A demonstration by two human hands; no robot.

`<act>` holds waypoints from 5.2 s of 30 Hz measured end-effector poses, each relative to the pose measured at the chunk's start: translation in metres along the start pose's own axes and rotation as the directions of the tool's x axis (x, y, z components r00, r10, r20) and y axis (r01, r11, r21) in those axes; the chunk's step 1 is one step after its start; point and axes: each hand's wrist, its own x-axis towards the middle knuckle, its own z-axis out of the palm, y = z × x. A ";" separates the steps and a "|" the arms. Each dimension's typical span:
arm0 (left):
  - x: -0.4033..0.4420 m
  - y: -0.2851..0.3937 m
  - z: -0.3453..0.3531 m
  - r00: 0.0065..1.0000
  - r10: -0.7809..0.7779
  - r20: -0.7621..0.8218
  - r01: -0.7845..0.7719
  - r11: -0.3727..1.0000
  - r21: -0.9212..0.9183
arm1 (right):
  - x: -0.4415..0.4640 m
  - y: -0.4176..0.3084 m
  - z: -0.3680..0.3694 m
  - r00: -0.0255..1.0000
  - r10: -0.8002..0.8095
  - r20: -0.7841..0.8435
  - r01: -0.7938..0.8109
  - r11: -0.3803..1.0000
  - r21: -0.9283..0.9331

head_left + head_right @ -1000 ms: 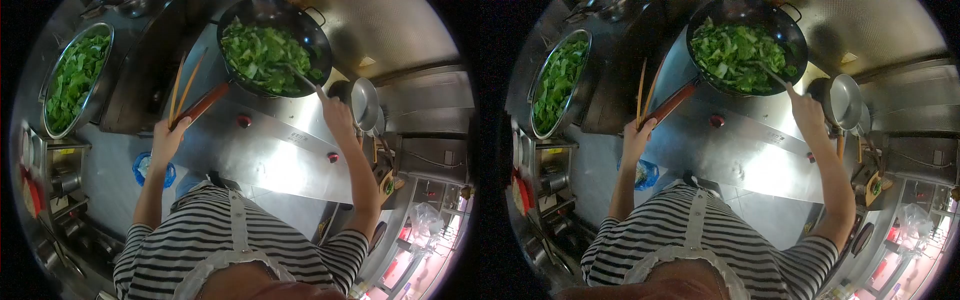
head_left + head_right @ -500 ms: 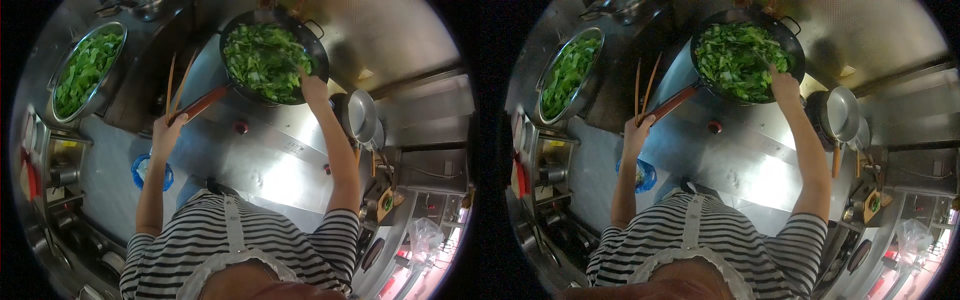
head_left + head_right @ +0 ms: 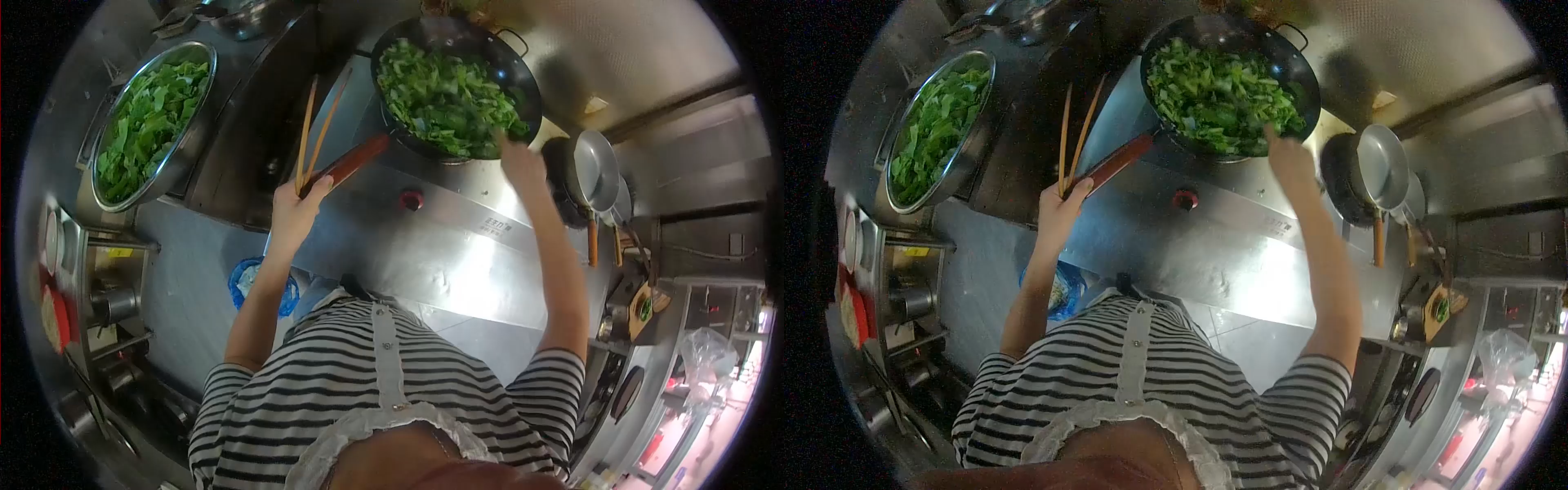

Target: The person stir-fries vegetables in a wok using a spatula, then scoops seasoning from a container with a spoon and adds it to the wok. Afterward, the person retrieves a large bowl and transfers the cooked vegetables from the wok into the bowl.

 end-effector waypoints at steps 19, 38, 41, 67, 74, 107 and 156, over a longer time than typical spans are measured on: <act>0.005 -0.013 -0.004 0.997 0.033 0.063 -0.023 0.987 -0.157 | -0.007 0.035 -0.001 0.987 0.109 0.122 -0.118 0.991 0.071; 0.000 0.006 -0.006 1.000 0.002 0.024 -0.001 1.000 -0.019 | -0.048 0.022 0.000 0.954 0.158 0.253 -0.222 0.944 0.246; 0.002 0.008 -0.003 1.000 0.017 -0.013 -0.017 1.000 -0.017 | -0.042 -0.003 -0.021 0.961 0.079 0.264 -0.161 0.939 0.305; -0.003 0.014 0.000 0.998 -0.034 -0.053 0.034 0.999 -0.002 | -0.045 0.032 -0.042 0.964 -0.018 0.264 -0.024 0.987 0.157; -0.014 0.016 0.006 0.977 0.022 -0.214 0.000 0.995 0.104 | 0.013 0.050 0.012 0.999 -0.001 0.042 0.000 1.000 0.024; -0.214 -0.062 0.175 -0.246 -0.208 0.947 0.289 0.916 0.277 | -0.413 -0.232 -0.115 0.244 0.859 0.451 -0.149 -0.426 0.892; -0.478 -0.238 0.541 -0.410 0.041 0.911 -0.674 0.660 -0.332 | -0.877 -0.484 0.128 -0.829 0.255 0.498 -0.213 -0.967 0.140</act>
